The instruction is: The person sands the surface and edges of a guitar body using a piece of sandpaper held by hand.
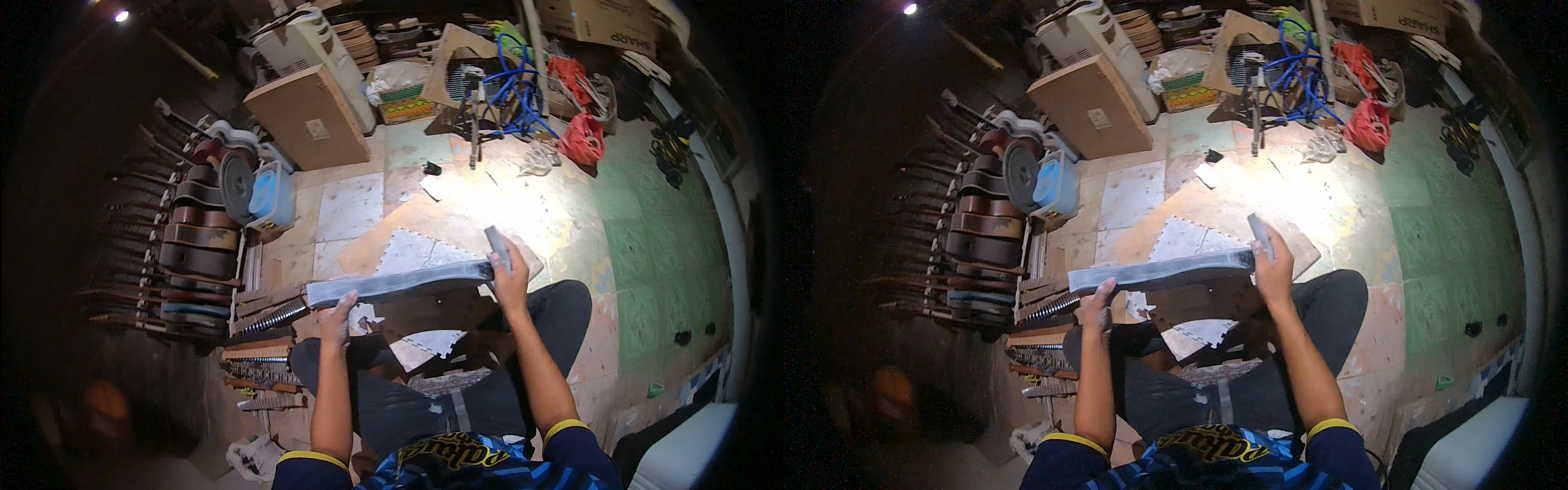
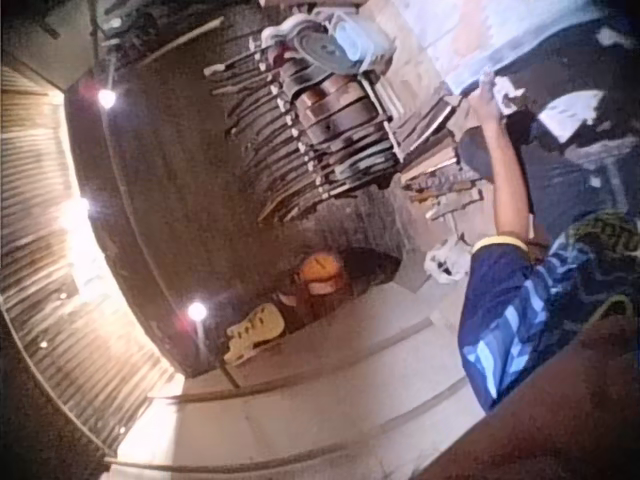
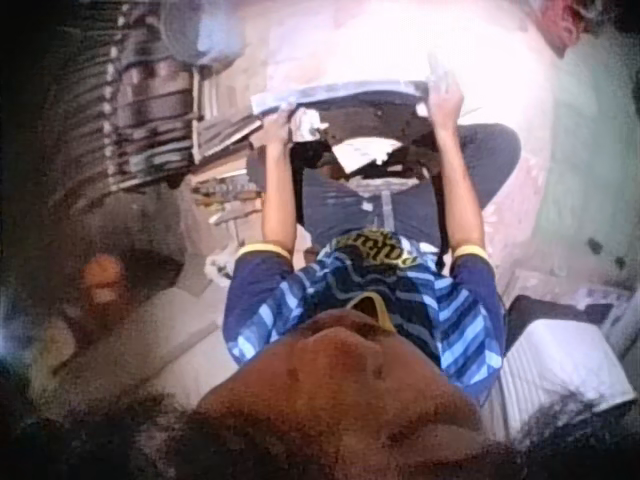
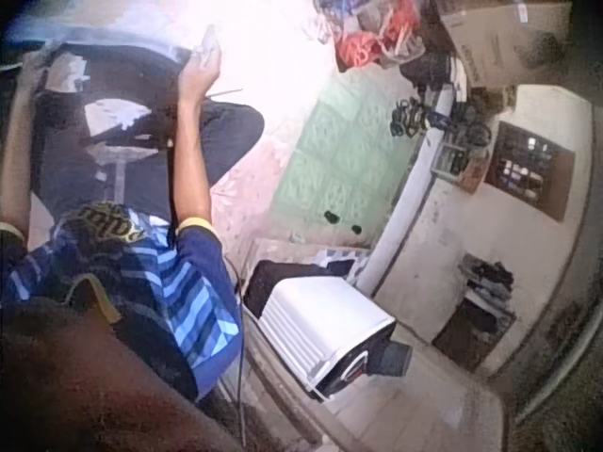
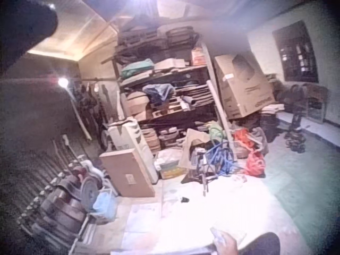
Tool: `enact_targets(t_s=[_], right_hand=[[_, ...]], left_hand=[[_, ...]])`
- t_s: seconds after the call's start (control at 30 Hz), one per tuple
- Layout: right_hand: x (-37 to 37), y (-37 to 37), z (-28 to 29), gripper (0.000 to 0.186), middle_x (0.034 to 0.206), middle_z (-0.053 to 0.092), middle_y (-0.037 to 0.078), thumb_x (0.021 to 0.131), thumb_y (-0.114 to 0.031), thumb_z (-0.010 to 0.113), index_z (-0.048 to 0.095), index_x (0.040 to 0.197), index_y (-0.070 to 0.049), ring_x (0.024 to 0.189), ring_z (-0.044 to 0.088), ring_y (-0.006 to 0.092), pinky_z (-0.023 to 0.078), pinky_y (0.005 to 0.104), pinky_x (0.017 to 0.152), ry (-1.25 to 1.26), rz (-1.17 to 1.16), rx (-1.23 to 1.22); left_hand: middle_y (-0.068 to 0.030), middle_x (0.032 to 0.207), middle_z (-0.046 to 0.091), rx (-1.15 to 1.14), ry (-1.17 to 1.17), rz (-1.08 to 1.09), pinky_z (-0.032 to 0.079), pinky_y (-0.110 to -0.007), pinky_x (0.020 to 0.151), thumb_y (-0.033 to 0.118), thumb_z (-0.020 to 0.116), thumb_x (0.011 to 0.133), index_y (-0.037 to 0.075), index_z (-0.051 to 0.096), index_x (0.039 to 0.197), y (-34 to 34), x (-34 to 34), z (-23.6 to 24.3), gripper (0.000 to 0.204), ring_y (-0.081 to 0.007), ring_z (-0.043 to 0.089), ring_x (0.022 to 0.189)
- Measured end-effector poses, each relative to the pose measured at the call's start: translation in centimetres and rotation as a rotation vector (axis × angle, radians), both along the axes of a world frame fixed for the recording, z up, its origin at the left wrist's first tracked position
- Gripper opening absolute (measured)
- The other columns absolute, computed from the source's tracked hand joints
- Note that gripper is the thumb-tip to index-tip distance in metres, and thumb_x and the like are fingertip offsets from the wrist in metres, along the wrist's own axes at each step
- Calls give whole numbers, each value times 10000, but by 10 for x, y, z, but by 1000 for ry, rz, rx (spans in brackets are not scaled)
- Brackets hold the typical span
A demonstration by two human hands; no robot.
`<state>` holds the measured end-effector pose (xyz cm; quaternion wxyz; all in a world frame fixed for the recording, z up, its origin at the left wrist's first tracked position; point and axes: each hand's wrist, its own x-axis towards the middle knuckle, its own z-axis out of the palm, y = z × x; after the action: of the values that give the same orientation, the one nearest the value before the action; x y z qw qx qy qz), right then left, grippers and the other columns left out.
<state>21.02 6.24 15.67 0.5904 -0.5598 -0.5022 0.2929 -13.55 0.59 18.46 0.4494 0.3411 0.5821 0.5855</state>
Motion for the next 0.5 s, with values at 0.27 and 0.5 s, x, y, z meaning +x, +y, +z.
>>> enact_targets(t_s=[0.27,0.5], right_hand=[[-39,-10,13,252,1098,677,222,927,-86,593,664,1137,35,1008,639,414,493,441,909,-236,-97,141],[-49,-9,6,229,1069,682,228,918,-88,605,661,1103,35,985,635,424,486,461,898,-278,-140,212]], left_hand=[[-124,1150,672,171,-6,521,547,-401,860,289,706,974,81,531,1249,23,5,-4,386,-214,650,1050],[-105,1198,663,53,-276,557,555,-452,836,310,662,1005,96,508,1288,18,-17,7,386,-235,664,1037]])
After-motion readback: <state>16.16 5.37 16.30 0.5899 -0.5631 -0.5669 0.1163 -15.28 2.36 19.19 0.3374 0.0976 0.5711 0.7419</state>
